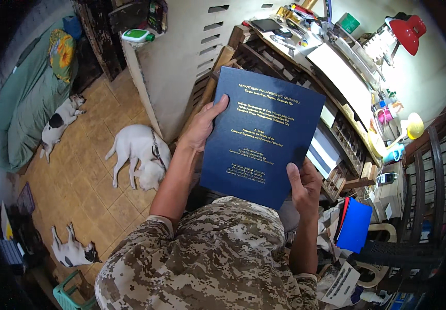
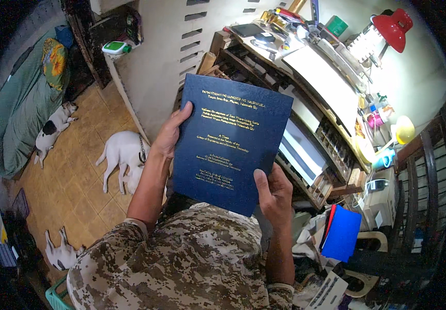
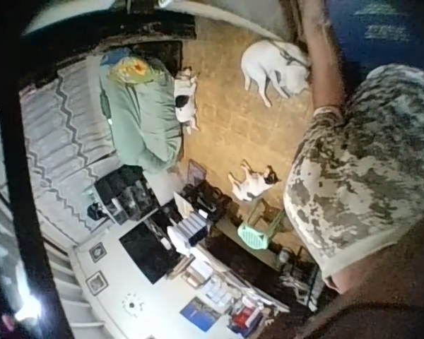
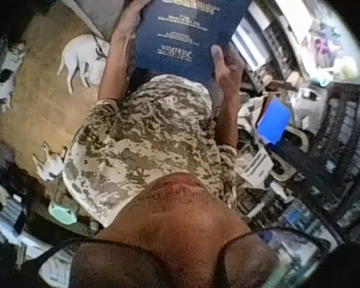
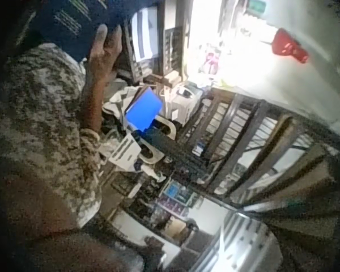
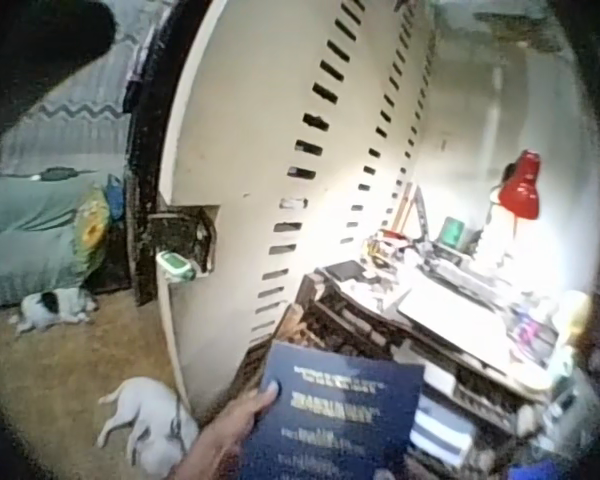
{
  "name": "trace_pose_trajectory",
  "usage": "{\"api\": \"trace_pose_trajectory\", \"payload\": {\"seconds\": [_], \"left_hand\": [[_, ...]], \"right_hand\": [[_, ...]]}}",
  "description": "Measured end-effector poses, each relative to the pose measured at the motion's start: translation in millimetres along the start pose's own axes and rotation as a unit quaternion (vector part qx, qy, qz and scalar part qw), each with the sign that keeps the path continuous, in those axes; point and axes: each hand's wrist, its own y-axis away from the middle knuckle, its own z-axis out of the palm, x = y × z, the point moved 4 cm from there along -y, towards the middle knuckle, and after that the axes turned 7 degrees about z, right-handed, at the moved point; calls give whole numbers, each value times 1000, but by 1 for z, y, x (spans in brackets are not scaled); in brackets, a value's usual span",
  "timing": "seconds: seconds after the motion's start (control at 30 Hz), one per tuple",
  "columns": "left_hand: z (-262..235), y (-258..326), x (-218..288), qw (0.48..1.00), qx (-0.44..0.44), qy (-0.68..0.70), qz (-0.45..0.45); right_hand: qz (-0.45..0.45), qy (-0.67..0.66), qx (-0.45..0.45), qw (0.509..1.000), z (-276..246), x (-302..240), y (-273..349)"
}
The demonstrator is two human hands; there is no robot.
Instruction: Assembling and finishing hardbound books by applying covers and checking pages.
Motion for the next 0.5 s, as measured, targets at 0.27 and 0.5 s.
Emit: {"api": "trace_pose_trajectory", "payload": {"seconds": [0.27, 0.5], "left_hand": [[7, 3, 6, 1000, 21, 0, -8], [2, 1, 3, 1000, -6, 1, -12]], "right_hand": [[1, 3, -1, 1000, -3, 4, 1], [4, 9, -5, 1000, -4, 5, 1]]}}
